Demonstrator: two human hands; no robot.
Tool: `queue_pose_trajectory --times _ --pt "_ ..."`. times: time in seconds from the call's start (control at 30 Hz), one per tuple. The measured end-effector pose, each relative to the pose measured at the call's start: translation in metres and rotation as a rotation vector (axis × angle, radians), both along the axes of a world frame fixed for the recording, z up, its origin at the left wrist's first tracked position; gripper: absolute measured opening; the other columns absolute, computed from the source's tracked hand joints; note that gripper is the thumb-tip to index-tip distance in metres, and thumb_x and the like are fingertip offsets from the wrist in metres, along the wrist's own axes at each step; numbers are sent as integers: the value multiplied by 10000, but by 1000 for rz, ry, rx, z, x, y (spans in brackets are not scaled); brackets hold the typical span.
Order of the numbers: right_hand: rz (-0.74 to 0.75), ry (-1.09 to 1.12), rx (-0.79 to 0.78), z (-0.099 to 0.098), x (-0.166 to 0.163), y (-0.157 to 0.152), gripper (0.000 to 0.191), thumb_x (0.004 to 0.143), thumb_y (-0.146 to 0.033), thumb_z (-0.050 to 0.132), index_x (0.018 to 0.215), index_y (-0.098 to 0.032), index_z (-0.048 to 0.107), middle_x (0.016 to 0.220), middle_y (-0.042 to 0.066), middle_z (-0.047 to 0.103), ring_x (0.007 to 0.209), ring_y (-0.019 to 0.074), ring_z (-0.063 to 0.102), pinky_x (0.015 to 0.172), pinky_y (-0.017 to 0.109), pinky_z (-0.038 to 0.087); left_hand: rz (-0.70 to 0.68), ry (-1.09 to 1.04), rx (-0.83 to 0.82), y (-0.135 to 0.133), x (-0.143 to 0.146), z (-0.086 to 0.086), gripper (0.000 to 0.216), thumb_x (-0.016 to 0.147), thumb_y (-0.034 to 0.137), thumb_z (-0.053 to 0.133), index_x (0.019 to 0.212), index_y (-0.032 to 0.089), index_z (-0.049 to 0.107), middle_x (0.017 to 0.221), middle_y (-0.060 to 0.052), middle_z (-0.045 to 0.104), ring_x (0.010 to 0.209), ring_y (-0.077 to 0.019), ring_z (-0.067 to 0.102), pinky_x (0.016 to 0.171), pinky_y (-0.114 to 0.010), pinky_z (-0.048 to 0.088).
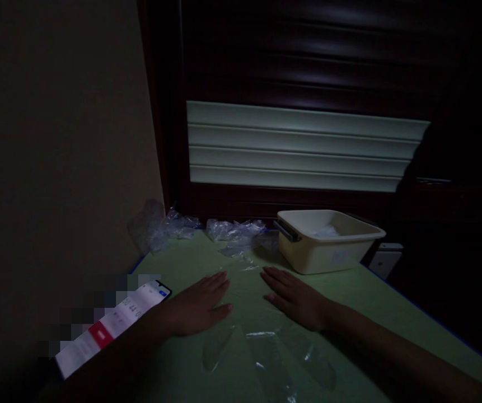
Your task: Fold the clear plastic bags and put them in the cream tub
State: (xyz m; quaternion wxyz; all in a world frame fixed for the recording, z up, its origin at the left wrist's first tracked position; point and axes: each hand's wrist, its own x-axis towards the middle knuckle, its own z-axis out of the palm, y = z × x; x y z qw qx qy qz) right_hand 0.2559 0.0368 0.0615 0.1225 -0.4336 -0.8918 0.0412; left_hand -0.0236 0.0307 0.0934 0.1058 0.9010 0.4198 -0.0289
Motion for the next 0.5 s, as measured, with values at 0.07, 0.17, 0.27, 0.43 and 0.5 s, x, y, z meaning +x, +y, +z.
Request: queue_pose_trajectory --times 0.07,0.17,0.27,0.43,0.5 --pt "-30 -25 32 2 10 -1 575 976 -455 330 1415 -91 406 1469 187 370 1361 301 337 1093 481 328 -20 5 -25 1 -3 2 609 980 455 328 1460 82 287 1533 -153 159 1418 -248 148 1132 -397 205" --pt "-67 -41 99 10 17 -2 529 963 -371 392 1381 -52 445 1418 239 434 1282 339 451 1017 484 421 -15 -1 -20 -2 -3 4 600 964 443 372 1454 103 304 1535 -144 172 1416 -237 166 1129 -380 214" --pt "-37 -35 159 24 7 -8 404 924 -199 433 1288 -66 545 1291 251 556 1117 335 585 912 475 487 36 -29 35 -8 3 3 584 960 420 389 1430 76 344 1522 -173 215 1408 -261 202 1126 -409 223" --pt "277 -32 200 46 -36 -38 206 910 -143 477 953 -142 678 930 105 692 832 199 628 754 300 492 108 -57 123 -15 13 -3 548 951 358 407 1382 19 409 1484 -225 303 1379 -323 277 1111 -463 252" --pt "415 -7 146 48 -53 -50 187 927 -199 484 940 -135 660 875 79 682 788 171 615 720 261 476 114 -56 141 -16 13 -4 531 944 328 418 1378 22 418 1481 -223 315 1376 -322 283 1110 -462 255"
